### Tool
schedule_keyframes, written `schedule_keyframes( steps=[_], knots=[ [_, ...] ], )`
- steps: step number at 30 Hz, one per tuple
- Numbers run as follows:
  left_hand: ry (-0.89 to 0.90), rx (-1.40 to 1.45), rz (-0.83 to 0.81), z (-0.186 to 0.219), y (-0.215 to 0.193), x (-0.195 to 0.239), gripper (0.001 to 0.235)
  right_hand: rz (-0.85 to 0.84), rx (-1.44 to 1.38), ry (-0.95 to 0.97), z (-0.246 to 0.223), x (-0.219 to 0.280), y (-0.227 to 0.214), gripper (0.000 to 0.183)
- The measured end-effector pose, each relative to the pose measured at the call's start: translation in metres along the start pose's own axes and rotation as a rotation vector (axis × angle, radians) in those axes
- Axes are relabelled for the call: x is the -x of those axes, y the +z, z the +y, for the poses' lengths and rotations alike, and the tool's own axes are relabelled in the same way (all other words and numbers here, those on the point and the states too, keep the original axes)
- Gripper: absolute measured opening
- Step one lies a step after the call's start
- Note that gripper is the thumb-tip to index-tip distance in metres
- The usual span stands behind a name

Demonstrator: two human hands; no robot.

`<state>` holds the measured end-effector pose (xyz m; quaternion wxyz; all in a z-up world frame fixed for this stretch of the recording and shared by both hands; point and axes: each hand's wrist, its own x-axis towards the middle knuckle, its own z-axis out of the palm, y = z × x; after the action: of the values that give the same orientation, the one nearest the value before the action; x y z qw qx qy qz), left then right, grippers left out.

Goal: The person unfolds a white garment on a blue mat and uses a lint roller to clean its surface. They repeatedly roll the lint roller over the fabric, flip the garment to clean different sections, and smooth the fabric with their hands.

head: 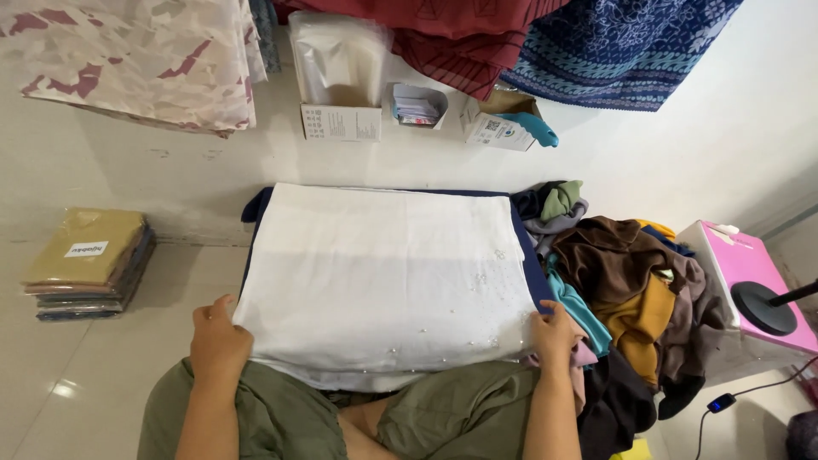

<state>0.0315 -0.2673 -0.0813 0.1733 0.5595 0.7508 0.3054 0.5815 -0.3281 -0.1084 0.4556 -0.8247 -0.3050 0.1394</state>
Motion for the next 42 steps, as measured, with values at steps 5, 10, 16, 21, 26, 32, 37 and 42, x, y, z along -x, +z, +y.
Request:
schedule_keyframes(
  steps=[5,10,16,21,26,32,37,42],
  knots=[
    [0.207,-0.235,0.226,0.002,0.014,-0.026,0.068,0.299,0.281,-0.534,-0.043,0.027,0.029,0.034],
    [0.597,-0.251,0.037,0.047,0.055,-0.072,0.056,-0.453,0.473,-1.006,-0.133,0.080,0.082,0.060],
    [0.495,-0.483,-0.130,0.019,0.100,-0.095,0.074,-0.489,0.645,-0.869,-0.088,0.029,0.098,0.073],
    [0.445,-0.530,-0.190,0.020,0.100,-0.095,0.075,-0.528,0.664,-0.618,-0.083,0.005,0.065,0.068],
    [0.444,-0.431,-0.166,0.020,0.094,-0.099,0.073,-0.449,0.280,-0.551,-0.133,-0.023,0.034,0.047],
    [0.103,0.351,-0.091,0.055,0.026,-0.077,0.043,0.255,0.028,-0.934,-0.309,-0.023,-0.017,0.016],
    [-0.046,0.546,0.017,0.043,0.013,-0.082,0.035,0.255,0.901,-0.749,-0.334,-0.121,0.026,0.061],
    [0.021,0.680,0.147,0.001,0.042,-0.100,0.031,0.190,0.641,-0.679,-0.335,-0.090,0.020,0.045]
  ],
)
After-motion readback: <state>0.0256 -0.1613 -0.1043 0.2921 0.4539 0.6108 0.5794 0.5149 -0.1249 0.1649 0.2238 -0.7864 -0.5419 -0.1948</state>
